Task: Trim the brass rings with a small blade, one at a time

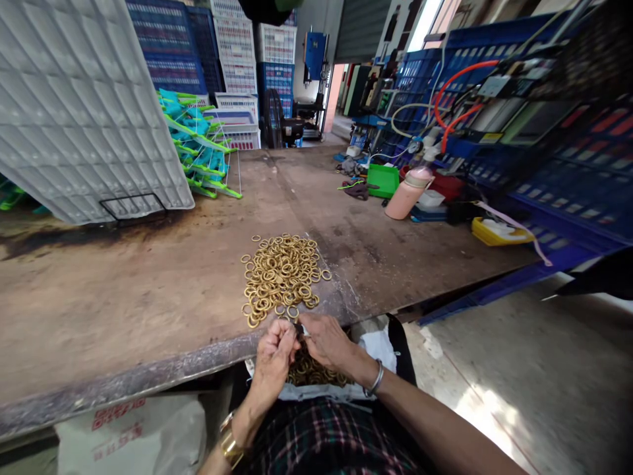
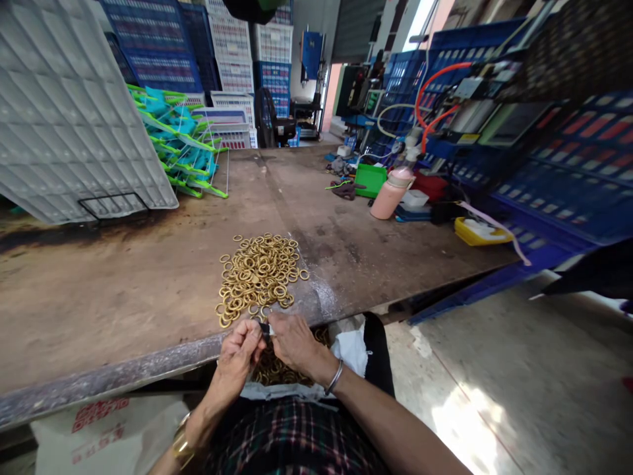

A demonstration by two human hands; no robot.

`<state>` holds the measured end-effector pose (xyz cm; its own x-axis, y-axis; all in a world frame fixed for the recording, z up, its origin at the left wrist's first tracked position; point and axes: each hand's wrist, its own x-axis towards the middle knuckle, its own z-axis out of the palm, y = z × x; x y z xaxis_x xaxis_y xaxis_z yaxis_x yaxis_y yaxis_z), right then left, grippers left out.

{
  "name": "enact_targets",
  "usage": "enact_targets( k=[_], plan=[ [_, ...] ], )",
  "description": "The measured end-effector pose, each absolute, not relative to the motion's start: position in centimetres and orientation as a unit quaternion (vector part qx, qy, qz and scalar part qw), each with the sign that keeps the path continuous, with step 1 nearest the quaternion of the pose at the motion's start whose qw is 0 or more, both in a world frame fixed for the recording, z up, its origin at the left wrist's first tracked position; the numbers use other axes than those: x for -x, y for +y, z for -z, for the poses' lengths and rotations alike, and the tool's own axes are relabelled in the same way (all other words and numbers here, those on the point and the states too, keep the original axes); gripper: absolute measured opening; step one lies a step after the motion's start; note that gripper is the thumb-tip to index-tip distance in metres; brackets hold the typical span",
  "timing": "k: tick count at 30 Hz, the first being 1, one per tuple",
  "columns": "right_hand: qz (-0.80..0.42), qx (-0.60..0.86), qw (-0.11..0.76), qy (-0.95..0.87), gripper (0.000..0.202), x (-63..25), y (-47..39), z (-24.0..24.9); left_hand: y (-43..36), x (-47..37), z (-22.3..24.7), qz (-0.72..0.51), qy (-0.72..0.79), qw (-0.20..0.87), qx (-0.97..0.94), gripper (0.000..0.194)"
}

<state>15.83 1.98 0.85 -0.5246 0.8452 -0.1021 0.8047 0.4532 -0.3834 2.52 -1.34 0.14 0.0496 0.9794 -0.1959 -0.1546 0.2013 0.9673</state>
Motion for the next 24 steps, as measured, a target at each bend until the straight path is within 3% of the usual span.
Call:
enact_targets(
  k=[5, 10, 16, 24],
  plan=[
    [-0.182, 0.506, 0.019, -0.843, 0.026, -15.5, 2.0, -1.1, -1.4, -2.3, -0.4, -0.465, 0.503, 0.580, -0.441, 0.033],
    [-0.140, 0.590, 0.018, -0.795, 0.026, -16.9, 3.8, -0.9, -2.4, -2.6, -1.6, -0.421, 0.462, 0.662, -0.414, 0.034],
    [-0.054, 0.683, 0.086, -0.723, 0.021, -20.1, 8.7, -0.5, -2.5, -3.5, -0.5, -0.434, 0.384, 0.757, -0.301, 0.030],
    [-0.045, 0.705, 0.063, -0.705, 0.024, -20.5, 11.9, 1.1, -1.7, -3.4, -0.1, -0.466, 0.352, 0.794, -0.170, 0.025]
  ],
)
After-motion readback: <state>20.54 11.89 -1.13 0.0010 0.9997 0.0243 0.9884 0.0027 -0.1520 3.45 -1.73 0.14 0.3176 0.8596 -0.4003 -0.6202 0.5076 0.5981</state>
